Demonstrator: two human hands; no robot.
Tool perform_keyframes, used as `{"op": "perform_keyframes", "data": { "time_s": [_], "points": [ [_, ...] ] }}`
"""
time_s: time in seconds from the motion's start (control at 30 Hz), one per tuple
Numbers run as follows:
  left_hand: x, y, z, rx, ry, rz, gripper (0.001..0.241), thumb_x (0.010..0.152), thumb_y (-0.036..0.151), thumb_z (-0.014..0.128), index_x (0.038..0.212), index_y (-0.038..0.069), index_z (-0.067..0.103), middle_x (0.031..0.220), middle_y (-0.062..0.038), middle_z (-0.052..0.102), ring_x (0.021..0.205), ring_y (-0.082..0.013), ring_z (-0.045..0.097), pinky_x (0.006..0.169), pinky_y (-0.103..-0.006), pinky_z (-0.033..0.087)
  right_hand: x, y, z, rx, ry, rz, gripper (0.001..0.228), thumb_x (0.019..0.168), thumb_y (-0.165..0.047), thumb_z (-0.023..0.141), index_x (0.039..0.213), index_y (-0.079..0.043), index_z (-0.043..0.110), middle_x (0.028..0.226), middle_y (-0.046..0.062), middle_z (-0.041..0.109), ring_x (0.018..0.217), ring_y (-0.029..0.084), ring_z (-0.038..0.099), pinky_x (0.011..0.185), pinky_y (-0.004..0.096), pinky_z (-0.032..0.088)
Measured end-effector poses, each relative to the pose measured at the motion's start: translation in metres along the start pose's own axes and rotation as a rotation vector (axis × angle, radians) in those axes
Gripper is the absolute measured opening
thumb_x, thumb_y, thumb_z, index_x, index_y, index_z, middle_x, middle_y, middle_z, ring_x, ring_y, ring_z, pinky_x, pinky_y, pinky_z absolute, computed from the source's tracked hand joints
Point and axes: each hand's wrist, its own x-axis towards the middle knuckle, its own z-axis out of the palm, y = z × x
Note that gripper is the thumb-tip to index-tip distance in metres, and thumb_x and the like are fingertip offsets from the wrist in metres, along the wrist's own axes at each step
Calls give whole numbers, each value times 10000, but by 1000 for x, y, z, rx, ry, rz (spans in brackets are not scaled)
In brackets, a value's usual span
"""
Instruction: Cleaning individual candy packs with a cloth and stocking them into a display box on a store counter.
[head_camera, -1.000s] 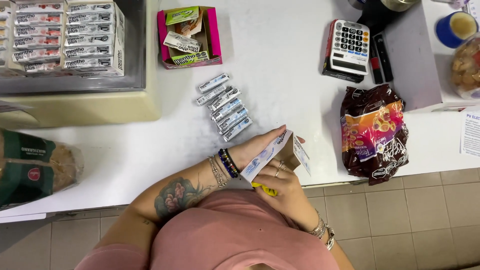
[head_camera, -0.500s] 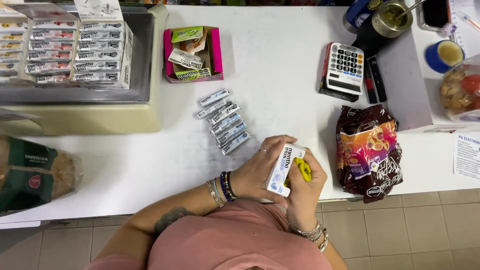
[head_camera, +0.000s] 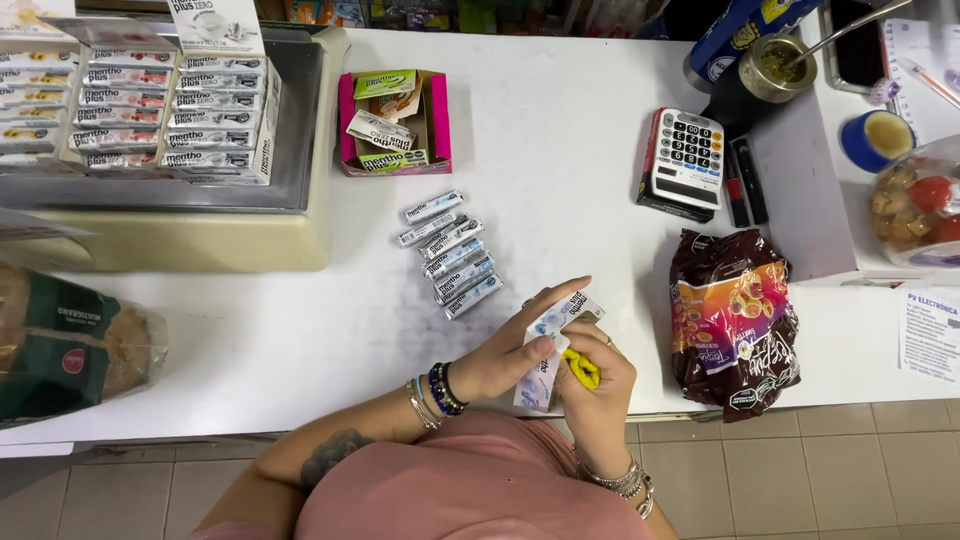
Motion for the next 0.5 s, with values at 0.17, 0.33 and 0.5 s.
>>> {"op": "perform_keyframes", "data": {
  "time_s": [0.17,0.33,0.5],
  "points": [
    [-6,-1,1,-92,47,-65,941,963,785,359,1583,79,297,1580,-158,412,1478,-274,415,1231,-446,320,6,-21,-7,-45,-172,67,171,895,-129,710,1048,-60,735,1049,60,738,949,175,670,847,304,536],
    [-5,-10,-5,14,108,-114,1036,893,872,311,1540,65,378,1517,-155,450,1364,-234,482,1166,-411,357,1,-10,-9,130,-272,311,445,779,139,594,1115,-135,499,932,65,630,814,114,598,677,248,500],
    [-10,-4,-7,116,-23,-114,773,1001,686,338,1520,118,416,1487,-137,483,1411,-264,445,1196,-404,290,-15,27,-21,-145,-560,197,250,790,-7,726,1035,-52,745,1017,55,818,933,152,757,849,297,592]
  ]
}}
